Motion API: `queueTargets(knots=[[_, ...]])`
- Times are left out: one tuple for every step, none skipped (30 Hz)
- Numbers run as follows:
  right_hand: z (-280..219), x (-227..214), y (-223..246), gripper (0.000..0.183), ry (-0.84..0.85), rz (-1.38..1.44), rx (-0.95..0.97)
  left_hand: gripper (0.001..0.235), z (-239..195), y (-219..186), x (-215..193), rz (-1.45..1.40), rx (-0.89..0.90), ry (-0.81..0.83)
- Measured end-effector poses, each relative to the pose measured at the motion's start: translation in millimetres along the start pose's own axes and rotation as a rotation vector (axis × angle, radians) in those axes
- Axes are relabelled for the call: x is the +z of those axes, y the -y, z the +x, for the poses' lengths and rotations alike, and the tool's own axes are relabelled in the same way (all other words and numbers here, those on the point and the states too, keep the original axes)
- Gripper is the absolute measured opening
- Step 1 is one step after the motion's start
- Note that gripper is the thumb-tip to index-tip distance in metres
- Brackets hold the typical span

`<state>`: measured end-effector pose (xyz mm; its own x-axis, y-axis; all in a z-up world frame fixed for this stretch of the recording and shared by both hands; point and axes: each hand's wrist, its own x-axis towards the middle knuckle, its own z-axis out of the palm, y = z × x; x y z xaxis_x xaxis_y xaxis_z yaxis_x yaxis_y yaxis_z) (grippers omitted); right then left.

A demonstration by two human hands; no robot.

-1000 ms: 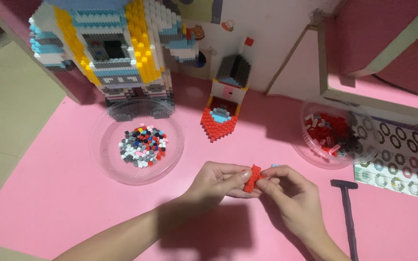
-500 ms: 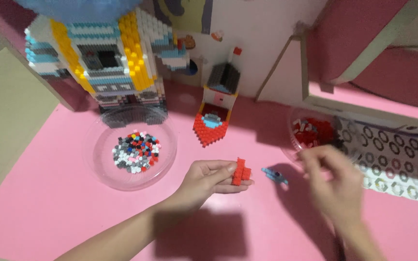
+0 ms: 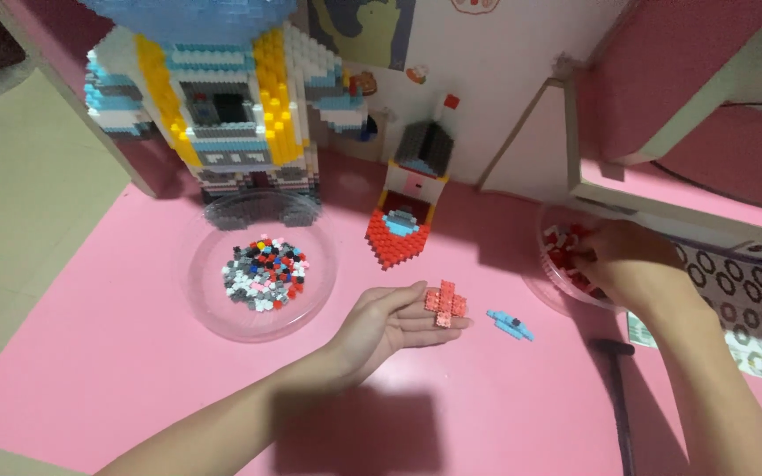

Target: The person assembles a small structure using red and blue plastic building blocks on a pink table. They pick individual pieces from a clear bowl and attach them to a growing red base, eventually adding a blue component to the top.

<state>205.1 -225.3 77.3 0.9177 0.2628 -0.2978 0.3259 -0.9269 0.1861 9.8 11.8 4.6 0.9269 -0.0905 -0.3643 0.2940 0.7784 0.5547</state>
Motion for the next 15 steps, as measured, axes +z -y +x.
queueTargets(knots=[[-1,0,1,0.04,0.003,0.0,0.002,0.041,-1,-1,1,-0.001,-0.003,0.0],[-1,0,1,0.033,-0.039,-0.078,0.003,0.04,-3,-1,2,0.015,0.007,0.004],[-2,0,1,0.029,-0.08,-0.156,0.005,0.038,-3,-2,3,0.03,0.017,0.009],[-12,-6,2,0.029,-0.077,-0.157,0.007,0.038,-2,0,3,0.029,0.014,0.01],[-21,-12,5,0.025,-0.158,-0.085,0.005,0.041,-1,0,2,0.047,0.014,0.016],[-29,-18,8,0.022,-0.239,-0.013,0.002,0.044,-1,1,1,0.064,0.014,0.023],[-31,-4,-1,0.022,-0.234,-0.014,-0.003,0.044,3,5,-4,0.061,0.014,0.017],[-33,10,-10,0.019,-0.386,0.213,-0.11,0.044,7,9,-8,0.117,0.027,0.054],[-35,23,-20,0.018,-0.539,0.447,-0.208,0.043,11,13,-12,0.173,0.038,0.093],[-47,26,-12,0.018,-0.534,0.447,-0.21,0.043,11,14,-12,0.171,0.036,0.089],[-60,30,-4,0.018,-0.504,0.628,-0.357,0.044,10,15,-13,0.211,0.056,0.092],[-73,33,4,0.019,-0.47,0.81,-0.505,0.045,10,17,-13,0.25,0.075,0.095],[-77,45,15,0.019,-0.466,0.811,-0.503,0.045,9,17,-12,0.249,0.071,0.093],[-81,58,26,0.022,-0.407,1.031,-0.573,0.046,8,16,-10,0.301,0.076,0.116],[-84,70,38,0.026,-0.342,1.252,-0.64,0.047,7,15,-9,0.355,0.083,0.137]])
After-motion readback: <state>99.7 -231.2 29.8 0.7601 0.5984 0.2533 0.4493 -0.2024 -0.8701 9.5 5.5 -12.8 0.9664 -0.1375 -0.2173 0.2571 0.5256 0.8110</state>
